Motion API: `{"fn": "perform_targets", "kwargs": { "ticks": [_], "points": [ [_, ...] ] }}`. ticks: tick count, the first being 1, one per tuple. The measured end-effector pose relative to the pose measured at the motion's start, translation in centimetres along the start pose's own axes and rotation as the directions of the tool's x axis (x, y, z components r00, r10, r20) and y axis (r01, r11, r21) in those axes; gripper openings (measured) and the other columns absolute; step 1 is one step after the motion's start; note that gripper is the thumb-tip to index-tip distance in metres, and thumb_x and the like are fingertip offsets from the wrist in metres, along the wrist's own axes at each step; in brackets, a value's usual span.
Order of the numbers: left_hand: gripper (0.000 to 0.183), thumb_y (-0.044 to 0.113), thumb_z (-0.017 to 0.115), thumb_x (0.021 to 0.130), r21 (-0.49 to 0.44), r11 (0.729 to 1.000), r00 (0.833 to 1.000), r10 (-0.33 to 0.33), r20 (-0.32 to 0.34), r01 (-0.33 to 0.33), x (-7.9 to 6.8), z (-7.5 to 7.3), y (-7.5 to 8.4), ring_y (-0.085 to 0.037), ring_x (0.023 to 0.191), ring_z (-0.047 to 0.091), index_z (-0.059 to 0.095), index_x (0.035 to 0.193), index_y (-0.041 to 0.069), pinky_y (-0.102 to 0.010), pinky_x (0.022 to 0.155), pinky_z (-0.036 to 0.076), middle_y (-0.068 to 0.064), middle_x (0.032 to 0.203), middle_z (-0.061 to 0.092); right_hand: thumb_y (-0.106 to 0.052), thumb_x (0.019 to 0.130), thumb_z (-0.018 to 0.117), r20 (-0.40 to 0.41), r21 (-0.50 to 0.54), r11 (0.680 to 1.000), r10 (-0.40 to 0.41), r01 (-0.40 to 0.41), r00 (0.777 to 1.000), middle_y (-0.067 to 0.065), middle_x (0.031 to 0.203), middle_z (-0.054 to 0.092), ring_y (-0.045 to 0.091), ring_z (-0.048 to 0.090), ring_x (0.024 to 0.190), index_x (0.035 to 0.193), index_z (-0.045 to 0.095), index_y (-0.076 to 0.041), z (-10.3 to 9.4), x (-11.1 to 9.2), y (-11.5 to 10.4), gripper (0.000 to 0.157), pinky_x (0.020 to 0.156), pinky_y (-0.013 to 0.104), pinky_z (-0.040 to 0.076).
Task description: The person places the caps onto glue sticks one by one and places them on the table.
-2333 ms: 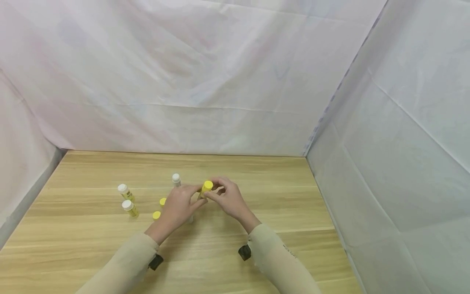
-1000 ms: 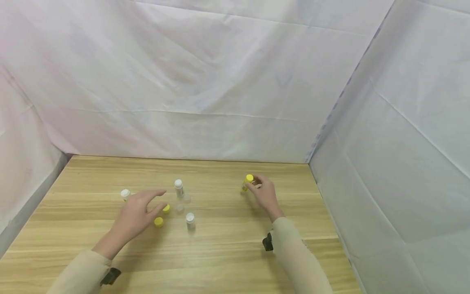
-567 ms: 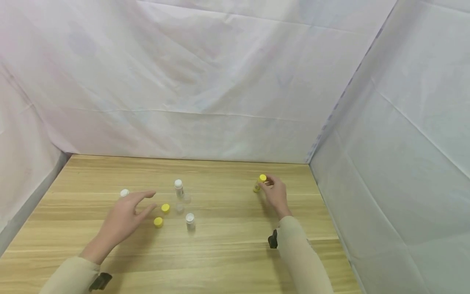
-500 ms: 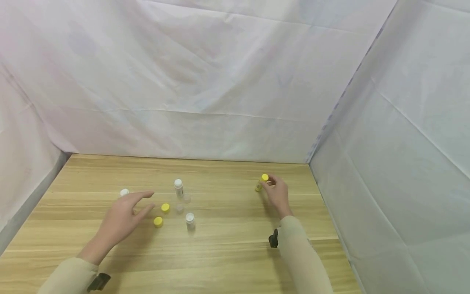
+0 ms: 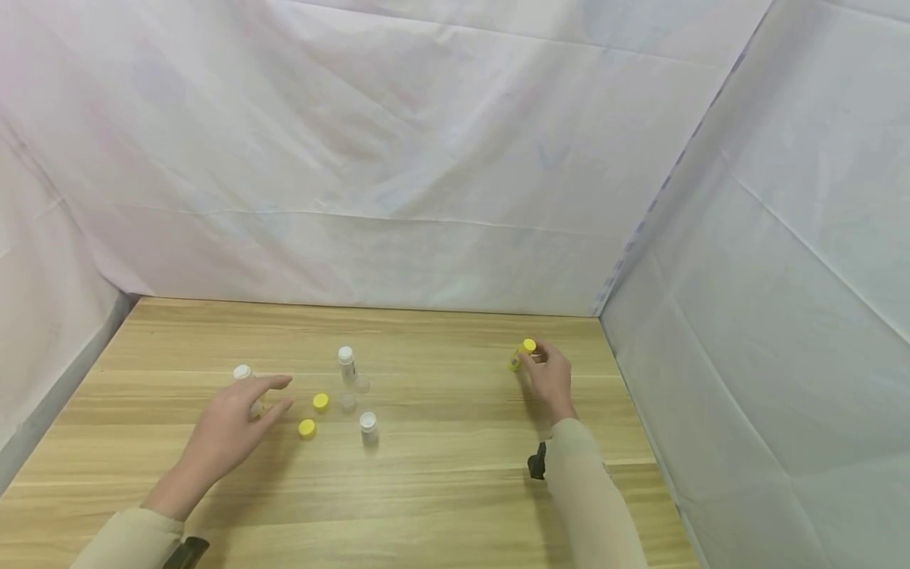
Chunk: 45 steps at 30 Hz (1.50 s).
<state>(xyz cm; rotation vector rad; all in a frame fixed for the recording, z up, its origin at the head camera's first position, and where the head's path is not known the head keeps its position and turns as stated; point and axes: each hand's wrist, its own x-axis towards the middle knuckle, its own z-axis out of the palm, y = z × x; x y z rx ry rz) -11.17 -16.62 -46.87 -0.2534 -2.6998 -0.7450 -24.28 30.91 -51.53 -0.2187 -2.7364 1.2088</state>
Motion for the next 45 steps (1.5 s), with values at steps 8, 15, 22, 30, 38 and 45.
{"fn": "perform_targets", "kwargs": {
  "ticks": [8,15,22,30,38,45],
  "points": [
    [0.033,0.027,0.068,0.082,-0.013,1.0,1.0,-0.017,0.018,0.017,-0.4,0.3,0.0,-0.029,0.101,0.06,0.063,0.112,0.014,-0.051,0.088,0.046,-0.006,0.11,0.067,-0.025,0.089,0.06,0.036,-0.047,0.999,-0.021,0.023,0.999,0.013,0.107,0.061,0.023,0.057,0.094,0.122,0.053,-0.006,0.4,-0.1,-0.1,0.039,0.076,0.031,0.048],
    [0.033,0.026,0.068,0.082,-0.025,0.999,0.999,-0.028,0.044,0.029,-0.7,0.6,-0.1,-0.027,0.101,0.061,0.063,0.112,0.015,-0.048,0.087,0.048,-0.004,0.111,0.066,-0.024,0.091,0.057,0.091,-0.076,0.997,-0.016,0.023,0.996,0.013,0.11,0.058,0.024,0.055,0.096,0.123,0.049,-0.007,0.7,-0.2,-0.2,0.037,0.078,0.035,0.049],
    [0.033,0.024,0.07,0.08,-0.031,1.0,1.0,-0.002,0.018,0.002,-0.7,0.7,0.1,-0.025,0.098,0.062,0.063,0.111,0.013,-0.048,0.095,0.044,-0.005,0.108,0.067,-0.012,0.087,0.059,0.198,-0.039,0.997,0.071,-0.064,0.978,0.02,0.124,0.046,0.032,0.052,0.107,0.14,0.027,-0.004,0.8,-0.6,0.0,0.062,0.086,0.04,0.048],
    [0.034,0.024,0.071,0.079,-0.034,0.999,1.0,0.011,0.018,-0.01,-0.8,0.7,0.8,-0.022,0.1,0.061,0.063,0.112,0.016,-0.043,0.083,0.05,-0.003,0.11,0.066,-0.012,0.083,0.063,0.126,-0.018,0.998,0.055,-0.054,0.99,0.023,0.128,0.043,0.034,0.051,0.108,0.143,0.016,-0.005,0.4,-1.4,0.3,0.077,0.085,0.042,0.048],
    [0.033,0.02,0.072,0.079,-0.095,0.995,0.997,0.047,0.061,-0.041,-1.4,2.0,2.0,-0.021,0.102,0.061,0.064,0.111,0.017,-0.041,0.084,0.052,0.001,0.106,0.067,-0.006,0.08,0.064,-0.052,0.002,1.0,-0.025,0.025,0.998,0.015,0.114,0.047,0.021,0.049,0.087,0.14,0.026,-0.009,-0.2,-2.9,-1.3,0.072,0.065,0.028,0.047],
    [0.037,0.02,0.075,0.075,-0.106,0.992,0.995,0.071,0.075,-0.063,-2.0,3.9,3.0,-0.018,0.098,0.063,0.064,0.111,0.018,-0.037,0.082,0.053,0.002,0.105,0.068,0.0,0.079,0.06,-0.091,0.052,0.982,-0.175,0.18,0.98,0.014,0.103,0.051,0.016,0.047,0.077,0.13,0.04,-0.007,0.5,-3.9,-3.2,0.055,0.057,0.018,0.043]
  ]
}}
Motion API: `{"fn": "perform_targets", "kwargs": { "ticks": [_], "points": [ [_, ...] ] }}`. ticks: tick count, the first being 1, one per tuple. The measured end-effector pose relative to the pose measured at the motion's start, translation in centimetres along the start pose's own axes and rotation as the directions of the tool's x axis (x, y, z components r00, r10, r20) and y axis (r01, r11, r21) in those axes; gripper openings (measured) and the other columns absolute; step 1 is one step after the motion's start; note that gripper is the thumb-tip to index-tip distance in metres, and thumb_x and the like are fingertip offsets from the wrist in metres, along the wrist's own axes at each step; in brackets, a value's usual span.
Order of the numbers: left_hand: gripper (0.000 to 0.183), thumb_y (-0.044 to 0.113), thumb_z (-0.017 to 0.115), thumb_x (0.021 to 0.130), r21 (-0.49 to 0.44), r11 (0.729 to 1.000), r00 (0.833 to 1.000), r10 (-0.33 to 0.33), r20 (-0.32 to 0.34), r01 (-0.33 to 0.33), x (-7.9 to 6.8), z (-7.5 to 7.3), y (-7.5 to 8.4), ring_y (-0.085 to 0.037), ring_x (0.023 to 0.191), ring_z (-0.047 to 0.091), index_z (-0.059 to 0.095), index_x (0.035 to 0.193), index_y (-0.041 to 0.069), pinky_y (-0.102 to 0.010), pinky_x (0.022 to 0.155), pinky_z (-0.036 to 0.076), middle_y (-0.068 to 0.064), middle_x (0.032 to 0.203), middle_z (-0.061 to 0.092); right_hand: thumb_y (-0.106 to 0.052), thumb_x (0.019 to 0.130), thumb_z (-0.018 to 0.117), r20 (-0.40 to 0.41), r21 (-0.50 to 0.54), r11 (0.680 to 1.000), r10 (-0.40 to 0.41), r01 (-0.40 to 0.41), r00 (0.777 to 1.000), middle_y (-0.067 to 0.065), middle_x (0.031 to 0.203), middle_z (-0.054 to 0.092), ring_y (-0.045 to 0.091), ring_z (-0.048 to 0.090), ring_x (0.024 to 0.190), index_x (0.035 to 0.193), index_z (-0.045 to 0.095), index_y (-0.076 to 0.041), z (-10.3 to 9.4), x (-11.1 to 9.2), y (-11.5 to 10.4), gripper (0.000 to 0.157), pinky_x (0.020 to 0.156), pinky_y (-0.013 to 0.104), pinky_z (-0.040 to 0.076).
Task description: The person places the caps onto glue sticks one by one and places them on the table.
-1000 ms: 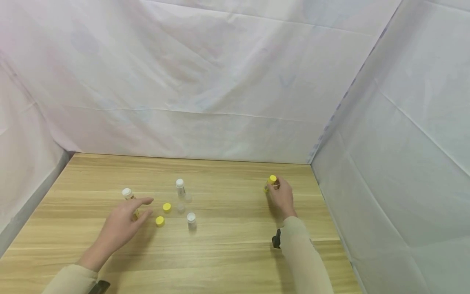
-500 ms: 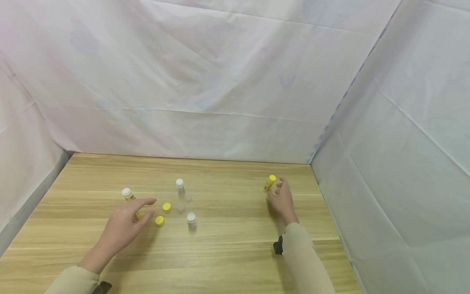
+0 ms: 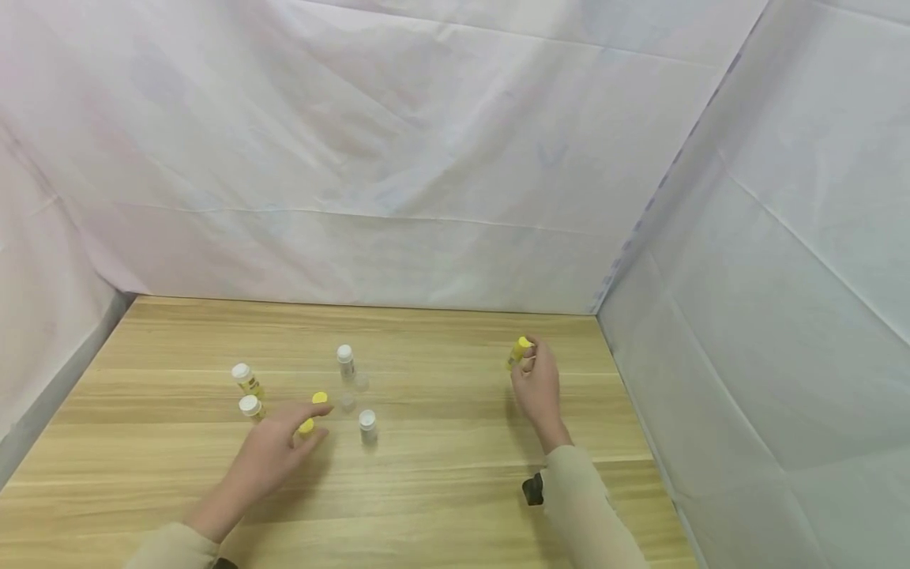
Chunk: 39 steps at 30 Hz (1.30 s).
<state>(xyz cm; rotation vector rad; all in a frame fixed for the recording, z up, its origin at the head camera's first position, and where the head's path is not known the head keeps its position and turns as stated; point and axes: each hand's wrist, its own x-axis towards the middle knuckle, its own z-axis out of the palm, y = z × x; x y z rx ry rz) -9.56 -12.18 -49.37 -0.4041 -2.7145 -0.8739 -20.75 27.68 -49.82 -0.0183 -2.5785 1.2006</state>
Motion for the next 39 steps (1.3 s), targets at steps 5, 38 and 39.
{"fn": "perform_targets", "kwargs": {
  "ticks": [5,38,39],
  "points": [
    [0.041,0.022,0.073,0.077,-0.053,0.997,0.995,-0.057,0.081,0.061,-0.2,1.5,0.6,-0.018,0.101,0.062,0.061,0.116,0.017,-0.04,0.088,0.05,0.001,0.11,0.067,-0.002,0.081,0.061,0.06,0.01,0.997,-0.08,0.08,0.995,0.012,0.097,0.052,0.014,0.047,0.074,0.126,0.045,-0.009,1.3,-0.7,-1.6,0.048,0.055,0.018,0.043],
    [0.041,0.026,0.076,0.073,-0.186,0.961,0.973,-0.18,0.141,0.205,0.5,7.3,0.9,-0.011,0.101,0.06,0.06,0.111,0.025,-0.035,0.091,0.049,0.006,0.108,0.066,-0.006,0.084,0.062,0.417,-0.035,0.985,-0.139,0.168,0.898,-0.001,0.099,0.057,0.006,0.051,0.08,0.117,0.053,-0.017,9.2,-5.4,-3.0,0.036,0.067,0.019,0.048],
    [0.041,0.026,0.076,0.074,-0.191,0.96,0.974,-0.181,0.139,0.206,0.5,7.4,0.9,-0.011,0.101,0.06,0.06,0.112,0.024,-0.035,0.091,0.049,0.006,0.108,0.066,-0.006,0.084,0.062,0.419,-0.036,0.985,-0.137,0.167,0.898,-0.002,0.098,0.056,0.006,0.051,0.08,0.117,0.053,-0.017,9.2,-5.5,-3.0,0.036,0.068,0.019,0.048]
  ]
}}
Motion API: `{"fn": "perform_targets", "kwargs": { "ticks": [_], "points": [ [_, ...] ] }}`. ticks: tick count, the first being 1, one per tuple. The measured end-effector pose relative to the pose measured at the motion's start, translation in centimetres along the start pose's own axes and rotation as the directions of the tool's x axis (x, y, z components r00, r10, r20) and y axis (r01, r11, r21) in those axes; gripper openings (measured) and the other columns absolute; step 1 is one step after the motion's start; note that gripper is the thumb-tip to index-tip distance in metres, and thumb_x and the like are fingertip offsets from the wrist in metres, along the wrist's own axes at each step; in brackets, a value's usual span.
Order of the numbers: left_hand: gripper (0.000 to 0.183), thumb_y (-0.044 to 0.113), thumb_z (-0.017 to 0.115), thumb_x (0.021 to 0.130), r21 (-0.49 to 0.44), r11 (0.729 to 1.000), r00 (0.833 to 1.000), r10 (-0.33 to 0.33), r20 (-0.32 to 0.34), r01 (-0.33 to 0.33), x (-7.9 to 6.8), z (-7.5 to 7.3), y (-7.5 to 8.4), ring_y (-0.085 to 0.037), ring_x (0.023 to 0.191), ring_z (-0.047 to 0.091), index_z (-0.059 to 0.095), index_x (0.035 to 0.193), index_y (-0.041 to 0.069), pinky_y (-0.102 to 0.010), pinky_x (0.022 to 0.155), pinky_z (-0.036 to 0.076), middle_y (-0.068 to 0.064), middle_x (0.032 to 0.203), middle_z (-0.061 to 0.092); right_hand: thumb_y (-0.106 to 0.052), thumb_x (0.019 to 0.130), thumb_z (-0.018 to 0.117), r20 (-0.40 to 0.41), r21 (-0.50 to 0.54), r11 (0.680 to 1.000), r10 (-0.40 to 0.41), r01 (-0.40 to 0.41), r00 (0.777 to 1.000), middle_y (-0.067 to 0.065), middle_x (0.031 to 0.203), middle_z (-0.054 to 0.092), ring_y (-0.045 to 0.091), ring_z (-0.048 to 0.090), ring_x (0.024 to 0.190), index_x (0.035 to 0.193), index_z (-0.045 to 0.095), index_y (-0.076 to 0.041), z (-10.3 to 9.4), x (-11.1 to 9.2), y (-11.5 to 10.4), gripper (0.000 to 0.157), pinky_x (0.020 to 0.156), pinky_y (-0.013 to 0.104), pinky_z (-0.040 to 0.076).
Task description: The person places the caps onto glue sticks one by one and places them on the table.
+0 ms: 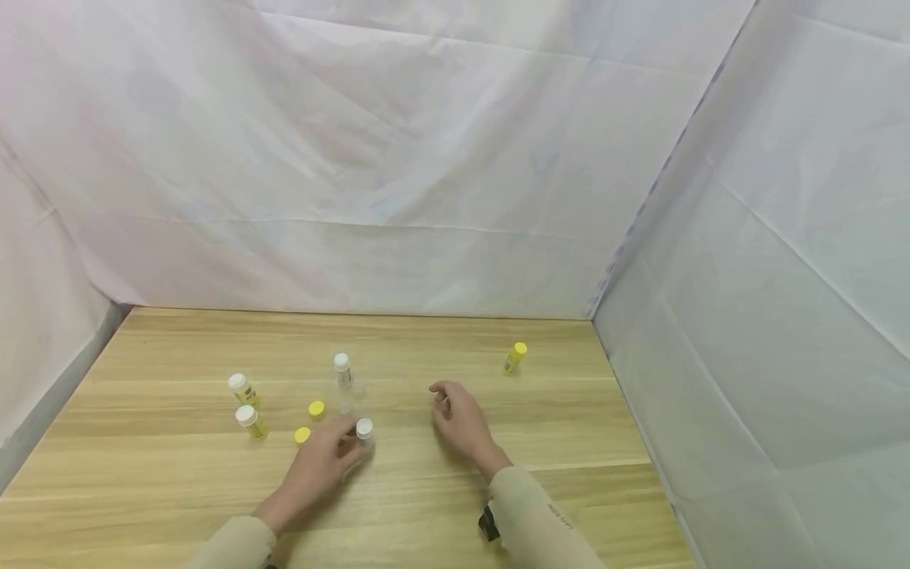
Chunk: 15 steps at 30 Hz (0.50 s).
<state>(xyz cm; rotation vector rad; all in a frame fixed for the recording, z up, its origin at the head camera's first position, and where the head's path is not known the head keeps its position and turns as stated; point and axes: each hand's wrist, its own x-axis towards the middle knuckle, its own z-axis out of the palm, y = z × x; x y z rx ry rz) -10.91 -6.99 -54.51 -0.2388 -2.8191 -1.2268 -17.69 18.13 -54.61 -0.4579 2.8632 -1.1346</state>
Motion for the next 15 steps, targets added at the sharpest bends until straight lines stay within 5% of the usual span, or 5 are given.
{"fn": "perform_targets", "kwargs": {
  "ticks": [15],
  "points": [
    [0.025,0.026,0.074,0.075,-0.034,0.999,0.999,0.022,-0.03,-0.023,0.2,0.3,-0.2,-0.006,0.092,0.062,0.06,0.095,0.033,-0.032,0.084,0.052,0.013,0.096,0.067,-0.009,0.082,0.063,0.049,-0.037,0.998,-0.049,0.051,0.998,-0.004,0.096,0.056,0.005,0.052,0.081,0.111,0.057,-0.016,1.1,0.0,-0.5,0.03,0.07,0.019,0.047]
  ]
}}
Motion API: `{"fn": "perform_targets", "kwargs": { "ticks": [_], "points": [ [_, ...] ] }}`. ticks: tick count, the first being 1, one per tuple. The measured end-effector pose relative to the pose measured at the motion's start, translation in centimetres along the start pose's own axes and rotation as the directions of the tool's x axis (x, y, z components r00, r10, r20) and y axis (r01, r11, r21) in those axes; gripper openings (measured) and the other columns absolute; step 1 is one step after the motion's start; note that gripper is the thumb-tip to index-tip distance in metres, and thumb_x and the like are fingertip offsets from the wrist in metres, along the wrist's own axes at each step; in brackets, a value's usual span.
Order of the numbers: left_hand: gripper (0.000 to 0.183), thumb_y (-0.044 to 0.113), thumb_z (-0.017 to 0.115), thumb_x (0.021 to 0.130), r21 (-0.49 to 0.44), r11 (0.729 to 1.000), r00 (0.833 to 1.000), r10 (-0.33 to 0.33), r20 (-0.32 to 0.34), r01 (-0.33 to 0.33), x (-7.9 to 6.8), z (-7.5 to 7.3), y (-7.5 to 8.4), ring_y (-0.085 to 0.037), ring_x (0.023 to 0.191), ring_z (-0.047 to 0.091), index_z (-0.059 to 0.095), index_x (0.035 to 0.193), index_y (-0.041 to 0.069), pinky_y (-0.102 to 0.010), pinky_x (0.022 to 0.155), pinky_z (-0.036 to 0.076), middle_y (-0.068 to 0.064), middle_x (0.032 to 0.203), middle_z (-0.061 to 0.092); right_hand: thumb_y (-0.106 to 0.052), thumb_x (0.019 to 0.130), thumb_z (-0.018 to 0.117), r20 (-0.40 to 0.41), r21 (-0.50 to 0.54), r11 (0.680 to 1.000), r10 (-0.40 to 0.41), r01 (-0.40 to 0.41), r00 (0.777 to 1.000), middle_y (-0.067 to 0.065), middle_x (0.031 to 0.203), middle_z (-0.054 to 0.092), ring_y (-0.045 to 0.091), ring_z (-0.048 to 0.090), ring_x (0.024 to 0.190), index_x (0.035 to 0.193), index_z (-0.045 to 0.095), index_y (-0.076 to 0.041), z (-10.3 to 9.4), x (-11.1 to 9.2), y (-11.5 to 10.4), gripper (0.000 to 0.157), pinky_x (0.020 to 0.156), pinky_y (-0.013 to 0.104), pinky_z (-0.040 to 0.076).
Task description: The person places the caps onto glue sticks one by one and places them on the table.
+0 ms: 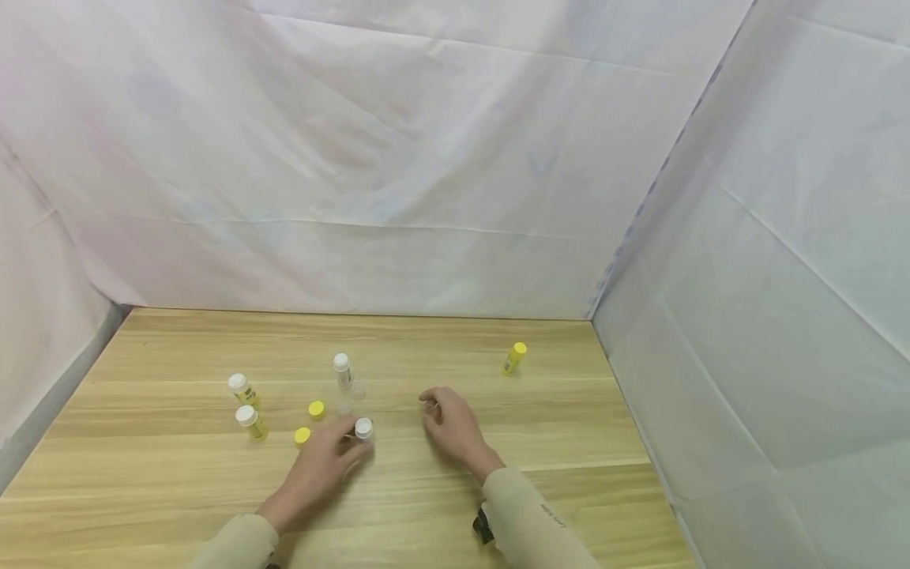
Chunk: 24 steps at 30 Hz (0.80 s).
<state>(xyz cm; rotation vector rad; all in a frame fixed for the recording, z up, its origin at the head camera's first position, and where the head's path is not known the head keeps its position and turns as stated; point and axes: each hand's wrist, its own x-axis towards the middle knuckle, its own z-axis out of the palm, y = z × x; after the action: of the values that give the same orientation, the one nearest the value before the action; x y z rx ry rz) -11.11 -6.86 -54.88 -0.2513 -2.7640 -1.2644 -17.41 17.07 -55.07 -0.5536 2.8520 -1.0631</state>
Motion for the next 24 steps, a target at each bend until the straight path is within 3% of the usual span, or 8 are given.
{"fn": "perform_targets", "kwargs": {
  "ticks": [7,13,24],
  "points": [
    [0.024,0.028,0.072,0.078,0.019,1.0,1.0,-0.013,-0.019,0.013,0.0,-1.8,0.7,-0.009,0.093,0.062,0.062,0.099,0.032,-0.035,0.083,0.052,0.01,0.097,0.067,-0.011,0.085,0.062,0.045,-0.027,0.999,-0.033,0.034,0.998,-0.006,0.094,0.06,0.005,0.052,0.08,0.108,0.06,-0.017,0.3,0.3,-1.5,0.024,0.069,0.019,0.047],
    [0.032,0.031,0.07,0.08,0.06,0.998,0.997,0.035,-0.064,-0.031,0.6,-4.3,0.8,-0.014,0.096,0.062,0.062,0.11,0.024,-0.039,0.085,0.052,0.004,0.103,0.067,-0.014,0.086,0.061,0.099,-0.064,0.993,-0.089,0.095,0.991,-0.005,0.096,0.062,0.004,0.055,0.083,0.108,0.062,-0.017,0.9,0.8,-3.3,0.023,0.073,0.019,0.048],
    [0.033,0.03,0.066,0.084,0.062,0.998,0.989,0.041,-0.141,-0.032,1.5,-7.5,0.0,-0.022,0.098,0.061,0.06,0.113,0.017,-0.042,0.082,0.052,-0.002,0.105,0.064,-0.022,0.086,0.062,0.193,-0.216,0.944,-0.21,0.251,0.958,-0.01,0.099,0.062,0.002,0.054,0.088,0.113,0.061,-0.021,3.3,1.1,-6.2,0.027,0.075,0.016,0.047]
  ]
}}
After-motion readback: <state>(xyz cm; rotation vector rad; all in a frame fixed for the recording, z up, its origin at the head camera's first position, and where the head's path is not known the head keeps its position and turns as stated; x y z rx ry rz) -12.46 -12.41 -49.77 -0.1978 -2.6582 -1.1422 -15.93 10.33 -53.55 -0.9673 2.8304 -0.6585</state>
